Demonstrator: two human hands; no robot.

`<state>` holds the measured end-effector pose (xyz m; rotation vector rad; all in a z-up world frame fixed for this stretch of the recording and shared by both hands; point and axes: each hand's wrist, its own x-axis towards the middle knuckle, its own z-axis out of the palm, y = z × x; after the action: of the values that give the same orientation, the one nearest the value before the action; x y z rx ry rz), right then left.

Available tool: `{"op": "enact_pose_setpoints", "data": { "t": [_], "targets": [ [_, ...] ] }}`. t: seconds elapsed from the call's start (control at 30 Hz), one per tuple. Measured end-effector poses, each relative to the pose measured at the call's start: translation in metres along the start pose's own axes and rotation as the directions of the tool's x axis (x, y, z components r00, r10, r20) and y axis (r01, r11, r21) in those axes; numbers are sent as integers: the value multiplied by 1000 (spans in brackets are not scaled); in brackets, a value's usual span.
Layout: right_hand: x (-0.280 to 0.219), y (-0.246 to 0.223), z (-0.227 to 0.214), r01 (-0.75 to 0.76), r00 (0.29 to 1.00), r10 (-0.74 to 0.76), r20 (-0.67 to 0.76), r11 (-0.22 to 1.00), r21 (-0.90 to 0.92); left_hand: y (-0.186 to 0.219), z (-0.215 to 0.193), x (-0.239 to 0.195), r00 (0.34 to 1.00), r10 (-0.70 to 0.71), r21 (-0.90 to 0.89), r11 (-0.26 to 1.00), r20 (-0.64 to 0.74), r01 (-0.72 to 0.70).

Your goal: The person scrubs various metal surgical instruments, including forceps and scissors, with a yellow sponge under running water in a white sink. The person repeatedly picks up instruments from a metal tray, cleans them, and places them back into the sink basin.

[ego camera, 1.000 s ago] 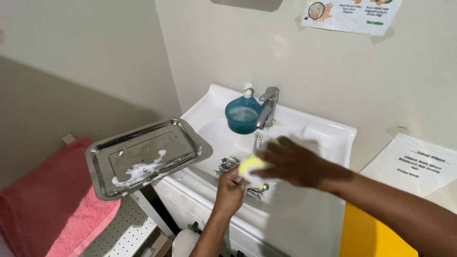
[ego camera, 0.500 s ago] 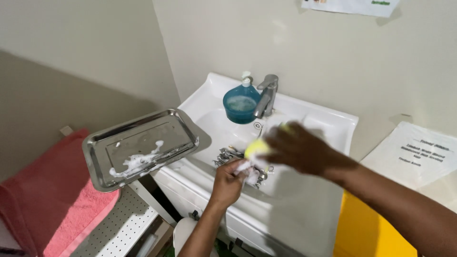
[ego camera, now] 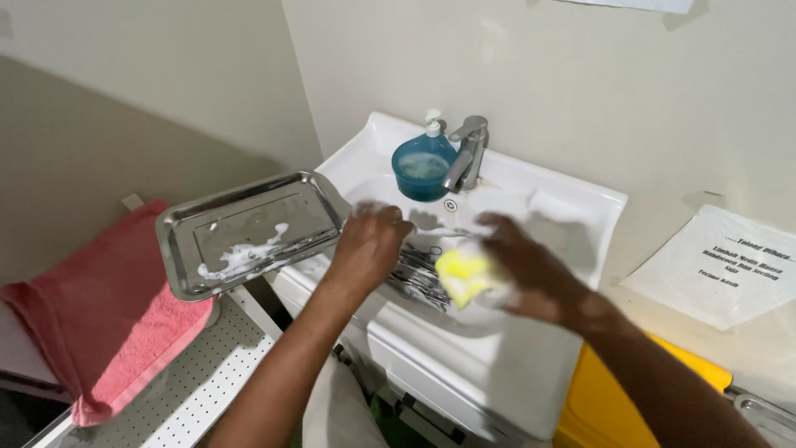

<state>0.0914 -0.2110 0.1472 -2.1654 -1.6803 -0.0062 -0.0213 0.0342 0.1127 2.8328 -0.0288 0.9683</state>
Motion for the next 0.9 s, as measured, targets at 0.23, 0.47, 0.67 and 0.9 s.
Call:
{"op": "enact_pose_setpoints", "data": {
  "t": [0.23, 0.47, 0.67, 0.9],
  "targets": [
    [6, 14, 47, 203, 970, -210, -119, 977, -69, 29, -47, 39, 952, 304, 237, 923, 38, -304],
    [12, 32, 87, 101, 988, -51, -144, 927, 362, 41, -45, 41, 954, 301, 238, 925, 15, -295],
    [14, 38, 109, 43, 997, 11, -78, 752, 658, 26, 18, -4, 951, -265, -349, 916, -161, 197],
    [9, 34, 111, 69, 997, -33, -68, 777, 625, 6, 89, -25, 805, -593, -906, 342, -1, 251]
  ]
}}
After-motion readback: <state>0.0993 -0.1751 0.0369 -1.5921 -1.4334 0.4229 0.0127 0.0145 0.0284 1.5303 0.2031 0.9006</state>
